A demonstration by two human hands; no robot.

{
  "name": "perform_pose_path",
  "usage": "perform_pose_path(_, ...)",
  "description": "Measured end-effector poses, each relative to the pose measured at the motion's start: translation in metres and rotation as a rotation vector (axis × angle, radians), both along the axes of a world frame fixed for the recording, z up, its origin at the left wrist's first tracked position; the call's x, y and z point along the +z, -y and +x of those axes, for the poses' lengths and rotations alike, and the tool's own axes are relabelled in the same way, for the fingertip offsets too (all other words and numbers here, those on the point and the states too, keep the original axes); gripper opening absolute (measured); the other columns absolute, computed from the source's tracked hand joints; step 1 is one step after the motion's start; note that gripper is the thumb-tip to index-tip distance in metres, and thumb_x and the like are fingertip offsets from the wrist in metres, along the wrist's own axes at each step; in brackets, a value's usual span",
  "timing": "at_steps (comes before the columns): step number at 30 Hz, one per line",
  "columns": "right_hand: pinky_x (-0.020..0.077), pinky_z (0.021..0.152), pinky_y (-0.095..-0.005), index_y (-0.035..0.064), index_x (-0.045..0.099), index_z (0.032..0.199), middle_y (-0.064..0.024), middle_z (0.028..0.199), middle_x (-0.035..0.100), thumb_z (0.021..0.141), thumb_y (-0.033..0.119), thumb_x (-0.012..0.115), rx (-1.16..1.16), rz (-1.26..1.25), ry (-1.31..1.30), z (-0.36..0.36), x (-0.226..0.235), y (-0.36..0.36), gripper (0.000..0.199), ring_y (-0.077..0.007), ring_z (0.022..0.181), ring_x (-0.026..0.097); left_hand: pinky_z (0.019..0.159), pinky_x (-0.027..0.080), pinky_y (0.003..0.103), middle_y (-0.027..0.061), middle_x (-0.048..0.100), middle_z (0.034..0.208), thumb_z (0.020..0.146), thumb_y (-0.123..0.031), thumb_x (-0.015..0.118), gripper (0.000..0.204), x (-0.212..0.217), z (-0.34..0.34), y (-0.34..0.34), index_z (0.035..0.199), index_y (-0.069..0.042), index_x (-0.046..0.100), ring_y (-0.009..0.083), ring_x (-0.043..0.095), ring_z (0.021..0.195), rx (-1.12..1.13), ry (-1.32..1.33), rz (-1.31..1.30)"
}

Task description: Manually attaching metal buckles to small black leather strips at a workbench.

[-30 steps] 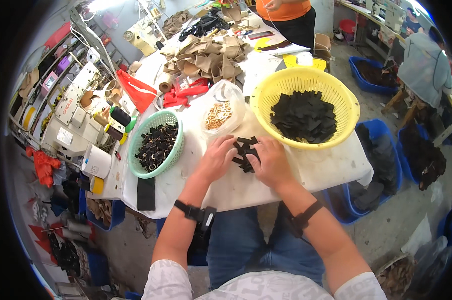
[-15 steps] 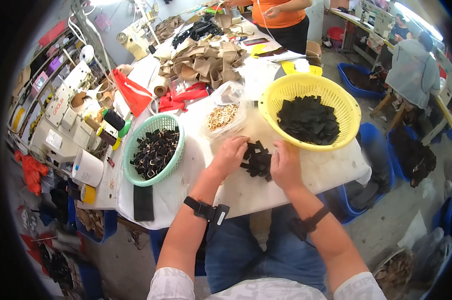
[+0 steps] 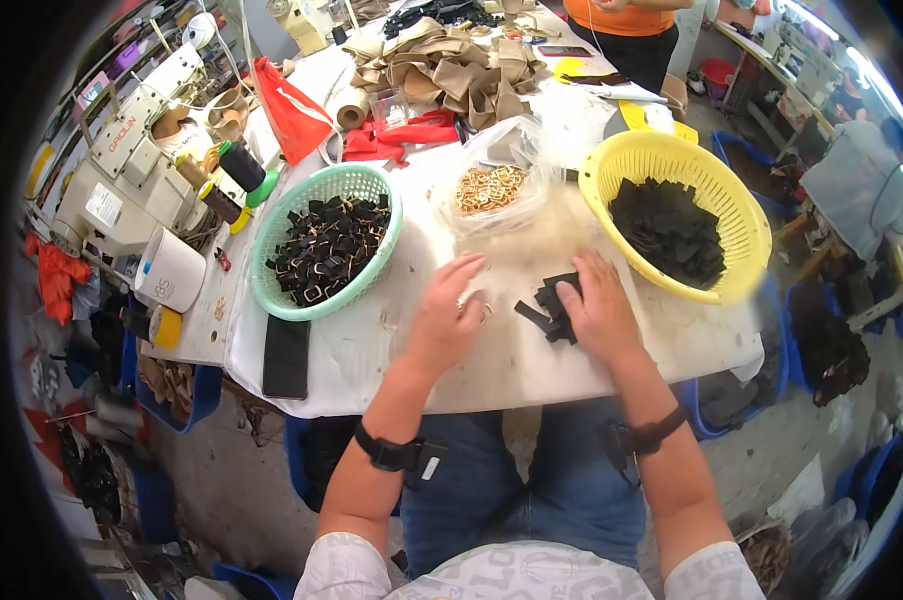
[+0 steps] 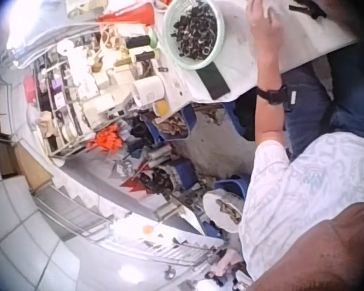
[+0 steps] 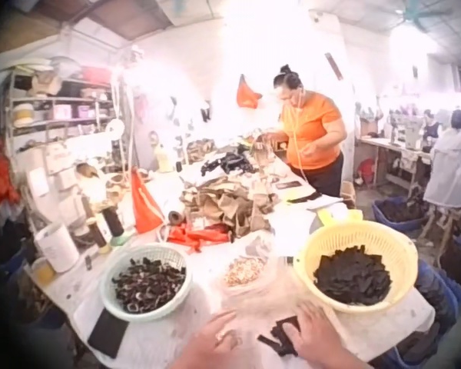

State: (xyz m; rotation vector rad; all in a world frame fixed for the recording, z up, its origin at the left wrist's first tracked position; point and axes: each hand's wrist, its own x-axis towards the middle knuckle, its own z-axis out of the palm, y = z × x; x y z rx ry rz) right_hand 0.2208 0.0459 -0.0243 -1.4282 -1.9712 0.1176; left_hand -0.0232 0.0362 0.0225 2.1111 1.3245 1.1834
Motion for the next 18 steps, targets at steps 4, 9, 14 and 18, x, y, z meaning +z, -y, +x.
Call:
perform_pose_path(4, 0.0363, 0.109, -0.0425, -0.0021, 0.053, 0.127, -0.0237, 0.135, 0.052, 0.095, 0.027, 0.058, 0.132, -0.096, -0.078, -0.004, 0.017, 0.008, 0.044, -0.0392, 0.128, 0.047, 0.101, 0.044, 0.038, 0.0184, 0.062, 0.124, 0.077, 0.005, 0.055, 0.043, -0.019, -0.038, 0.009, 0.12, 0.002, 0.062, 0.0339, 0.058, 0.118, 0.137, -0.14, 0.058)
perform_pose_path(9, 0.0417, 0.104, -0.0407, -0.0026, 0.054, 0.125, -0.0232, 0.13, 0.056, 0.094, 0.024, 0.061, 0.222, -0.206, -0.329, 0.003, 0.028, 0.017, 0.042, -0.0398, 0.12, 0.053, 0.101, 0.045, 0.039, 0.019, 0.061, 0.123, 0.075, 0.005, 0.058, 0.042, -0.028, -0.044, 0.021, 0.116, 0.003, 0.062, 0.0354, 0.056, 0.119, 0.113, -0.057, -0.053)
perform_pose_path(14, 0.0434, 0.1, -0.0418, -0.0028, 0.057, 0.12, -0.0204, 0.123, 0.06, 0.096, 0.031, 0.058, 0.219, -0.023, -0.381, 0.005, 0.017, 0.012, 0.041, -0.0378, 0.116, 0.055, 0.101, 0.045, 0.04, 0.0173, 0.062, 0.123, 0.077, 0.001, 0.064, 0.038, -0.03, -0.041, 0.02, 0.114, 0.001, 0.065, 0.0345, 0.056, 0.119, 0.116, -0.103, 0.028)
perform_pose_path(18, 0.0442, 0.098, -0.0423, -0.0036, 0.059, 0.115, -0.0201, 0.12, 0.062, 0.097, 0.032, 0.056, 0.189, 0.065, -0.295, 0.004, 0.017, 0.013, 0.04, -0.038, 0.112, 0.056, 0.102, 0.043, 0.042, 0.0167, 0.062, 0.123, 0.079, -0.005, 0.07, 0.032, -0.031, -0.038, 0.017, 0.11, 0.0, 0.066, 0.0347, 0.054, 0.121, 0.117, -0.169, 0.037)
